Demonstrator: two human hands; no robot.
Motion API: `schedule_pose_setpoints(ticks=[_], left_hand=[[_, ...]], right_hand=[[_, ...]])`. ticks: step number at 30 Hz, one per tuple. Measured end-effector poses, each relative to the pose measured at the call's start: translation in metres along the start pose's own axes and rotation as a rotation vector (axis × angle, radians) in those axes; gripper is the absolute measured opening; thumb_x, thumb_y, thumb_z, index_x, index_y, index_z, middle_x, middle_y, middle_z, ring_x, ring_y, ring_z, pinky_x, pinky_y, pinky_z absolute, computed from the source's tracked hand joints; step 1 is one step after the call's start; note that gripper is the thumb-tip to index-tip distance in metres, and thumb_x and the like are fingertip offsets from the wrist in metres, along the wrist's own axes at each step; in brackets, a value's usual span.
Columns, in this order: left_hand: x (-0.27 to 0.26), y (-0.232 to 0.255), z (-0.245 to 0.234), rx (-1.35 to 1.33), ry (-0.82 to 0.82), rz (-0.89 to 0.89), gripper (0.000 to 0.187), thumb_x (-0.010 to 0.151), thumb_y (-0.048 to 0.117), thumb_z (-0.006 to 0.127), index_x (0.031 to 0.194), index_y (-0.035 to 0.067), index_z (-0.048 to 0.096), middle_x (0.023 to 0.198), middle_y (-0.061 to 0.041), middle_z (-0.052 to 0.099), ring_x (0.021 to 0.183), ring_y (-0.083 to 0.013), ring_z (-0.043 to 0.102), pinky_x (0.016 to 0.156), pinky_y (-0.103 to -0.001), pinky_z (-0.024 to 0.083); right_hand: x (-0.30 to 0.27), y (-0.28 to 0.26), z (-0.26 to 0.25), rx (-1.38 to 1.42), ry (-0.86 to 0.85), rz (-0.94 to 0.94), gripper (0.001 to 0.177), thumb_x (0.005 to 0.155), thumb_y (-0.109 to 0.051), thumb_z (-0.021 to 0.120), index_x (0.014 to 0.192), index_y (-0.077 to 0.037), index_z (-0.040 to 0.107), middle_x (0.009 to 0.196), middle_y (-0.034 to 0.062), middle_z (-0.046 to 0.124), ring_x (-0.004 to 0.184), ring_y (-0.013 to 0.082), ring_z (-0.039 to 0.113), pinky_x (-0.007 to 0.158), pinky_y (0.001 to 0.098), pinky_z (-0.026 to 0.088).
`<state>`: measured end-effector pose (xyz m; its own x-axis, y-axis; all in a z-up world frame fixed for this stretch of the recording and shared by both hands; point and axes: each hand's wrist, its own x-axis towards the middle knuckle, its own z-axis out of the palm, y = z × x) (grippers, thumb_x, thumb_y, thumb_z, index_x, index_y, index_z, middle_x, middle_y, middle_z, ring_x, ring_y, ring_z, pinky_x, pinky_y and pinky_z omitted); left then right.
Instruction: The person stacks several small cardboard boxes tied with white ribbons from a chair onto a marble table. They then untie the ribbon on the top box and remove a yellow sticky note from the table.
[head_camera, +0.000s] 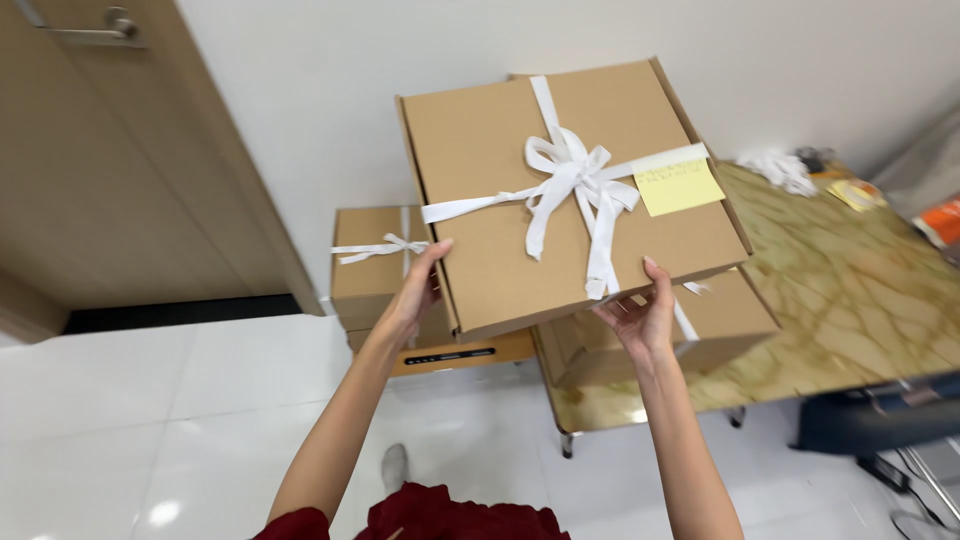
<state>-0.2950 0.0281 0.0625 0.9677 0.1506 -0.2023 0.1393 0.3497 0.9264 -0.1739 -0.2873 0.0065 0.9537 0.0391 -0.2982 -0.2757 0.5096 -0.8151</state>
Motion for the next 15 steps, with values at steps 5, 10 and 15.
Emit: schedule_pose_setpoints(ticks=[5, 10, 15], left_hand=[[0.018, -0.029, 0.065, 0.023, -0.117, -0.031, 0.108, 0.079, 0.067, 0.07, 0.152, -0.003, 0.031, 0.15, -0.026, 0.043, 0.138, -0.0404, 0.045, 0.115, -0.049, 0.037], [0.032, -0.049, 0.109, 0.101, -0.207, -0.083, 0.117, 0.074, 0.074, 0.069, 0.151, -0.004, 0.028, 0.145, -0.027, 0.042, 0.138, -0.0417, 0.046, 0.114, -0.046, 0.04], [0.055, -0.068, 0.135, 0.108, -0.266, -0.104, 0.124, 0.075, 0.075, 0.07, 0.152, -0.01, 0.024, 0.145, -0.029, 0.045, 0.134, -0.0391, 0.051, 0.111, -0.043, 0.044]], right_hand=[[0.006, -0.025, -0.08, 0.005, 0.077, 0.001, 0.093, 0.079, -0.066, 0.074, 0.133, -0.007, 0.027, 0.119, 0.0186, 0.044, 0.108, 0.036, 0.06, 0.096, 0.0585, 0.053], [0.004, -0.049, -0.117, -0.012, 0.179, -0.044, 0.108, 0.077, -0.074, 0.074, 0.141, -0.004, 0.023, 0.133, 0.0224, 0.034, 0.123, 0.0365, 0.05, 0.103, 0.0589, 0.048], [0.047, -0.045, -0.157, -0.038, 0.233, -0.166, 0.102, 0.085, -0.058, 0.085, 0.149, -0.002, 0.027, 0.14, 0.0236, 0.028, 0.131, 0.0393, 0.039, 0.107, 0.0599, 0.044]])
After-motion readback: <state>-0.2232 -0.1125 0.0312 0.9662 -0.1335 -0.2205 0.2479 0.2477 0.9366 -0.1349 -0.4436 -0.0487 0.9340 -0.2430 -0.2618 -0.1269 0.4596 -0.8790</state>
